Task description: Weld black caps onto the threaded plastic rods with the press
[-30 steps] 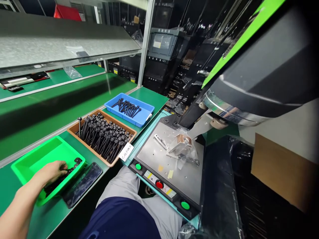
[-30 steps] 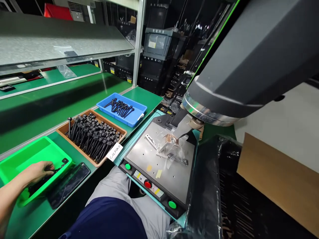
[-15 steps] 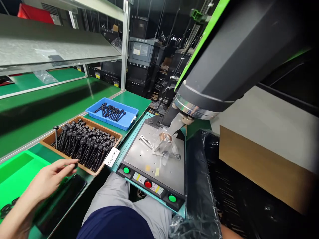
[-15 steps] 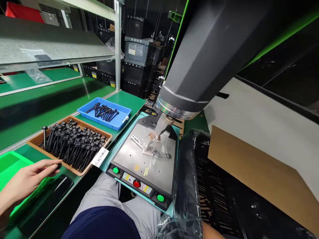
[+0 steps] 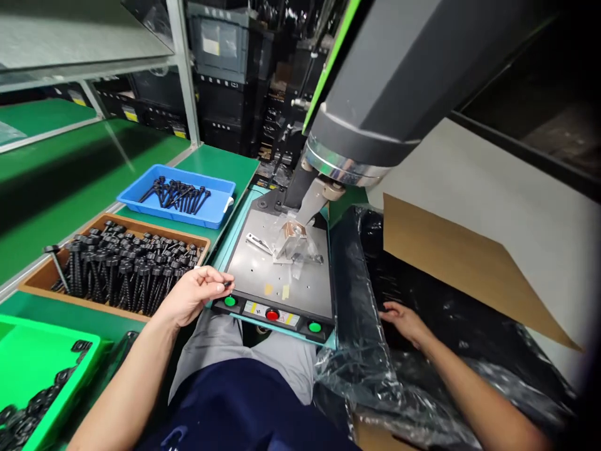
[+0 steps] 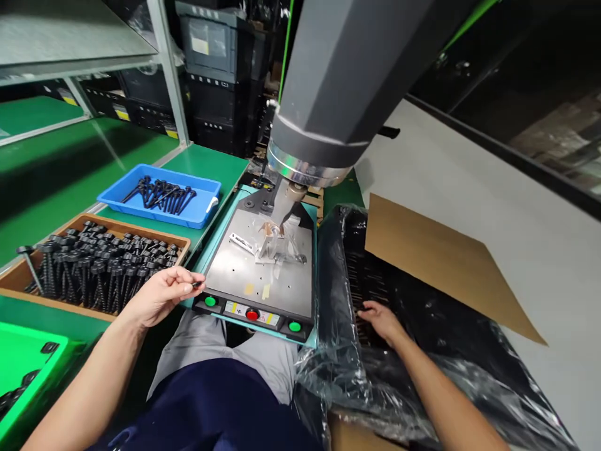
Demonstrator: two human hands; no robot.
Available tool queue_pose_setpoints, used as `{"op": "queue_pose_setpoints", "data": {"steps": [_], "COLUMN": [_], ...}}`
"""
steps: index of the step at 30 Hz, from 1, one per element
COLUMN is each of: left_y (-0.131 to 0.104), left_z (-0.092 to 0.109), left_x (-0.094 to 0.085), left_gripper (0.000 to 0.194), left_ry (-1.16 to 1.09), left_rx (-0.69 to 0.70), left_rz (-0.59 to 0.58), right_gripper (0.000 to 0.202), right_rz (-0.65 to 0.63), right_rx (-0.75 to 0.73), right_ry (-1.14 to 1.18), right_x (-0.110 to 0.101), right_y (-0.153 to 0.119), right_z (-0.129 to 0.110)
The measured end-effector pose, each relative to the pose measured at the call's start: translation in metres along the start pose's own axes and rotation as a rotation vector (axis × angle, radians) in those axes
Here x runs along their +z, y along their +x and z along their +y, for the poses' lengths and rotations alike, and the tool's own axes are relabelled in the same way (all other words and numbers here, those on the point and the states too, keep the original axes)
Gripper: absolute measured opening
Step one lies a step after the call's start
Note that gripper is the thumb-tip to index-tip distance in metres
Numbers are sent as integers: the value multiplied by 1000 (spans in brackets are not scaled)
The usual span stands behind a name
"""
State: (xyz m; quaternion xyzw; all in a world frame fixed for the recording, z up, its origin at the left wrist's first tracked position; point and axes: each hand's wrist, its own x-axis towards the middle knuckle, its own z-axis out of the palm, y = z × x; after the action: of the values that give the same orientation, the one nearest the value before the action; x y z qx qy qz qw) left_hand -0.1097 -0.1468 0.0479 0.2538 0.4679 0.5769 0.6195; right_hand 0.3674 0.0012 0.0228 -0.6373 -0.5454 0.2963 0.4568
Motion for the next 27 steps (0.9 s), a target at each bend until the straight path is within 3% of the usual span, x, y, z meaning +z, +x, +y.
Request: {"op": "queue_pose_setpoints", "data": {"steps": [2,3,6,7,9,12,14,16,18,27], "left_y": [15,22,40,45,51,53,51,48,45,46], "left_z": [-7,-10,-21,-25,-30,-35,-37,-38,-38,-42], "left_x": [10,15,32,38,51,68,76,79,80,77], "left_gripper": [31,33,37,38,39,38,36,33,30,23], "left_ry": [-32,-39,-34,-34,-46,-49,-28,-4,4,4], "left_rx": [-15,-14,21,36,44,25,11,3,8,19], "left_rz": [-29,-33,-28,-30,-53,-112,-149,-178,-189,-217], "right_gripper": [39,42,47,43,31,13,13,14,12,14], "right_rz": [-51,-16,254,255,94,-334,-511,-556,-555,-496], "right_rx": [149,186,41,-62,-192,-293,-336,-326,-307,-282], "right_ry": [-10,16,166,178,97,-15,10,70,128,202], "right_x": [-19,-27,-31,-24,4,66,108,138,154,162], "right_y": [9,10,-7,-21,-56,-106,-124,-131,-133,-136], "right_z": [9,7,-28,-46,-81,-115,-122,-121,-117,-108]}}
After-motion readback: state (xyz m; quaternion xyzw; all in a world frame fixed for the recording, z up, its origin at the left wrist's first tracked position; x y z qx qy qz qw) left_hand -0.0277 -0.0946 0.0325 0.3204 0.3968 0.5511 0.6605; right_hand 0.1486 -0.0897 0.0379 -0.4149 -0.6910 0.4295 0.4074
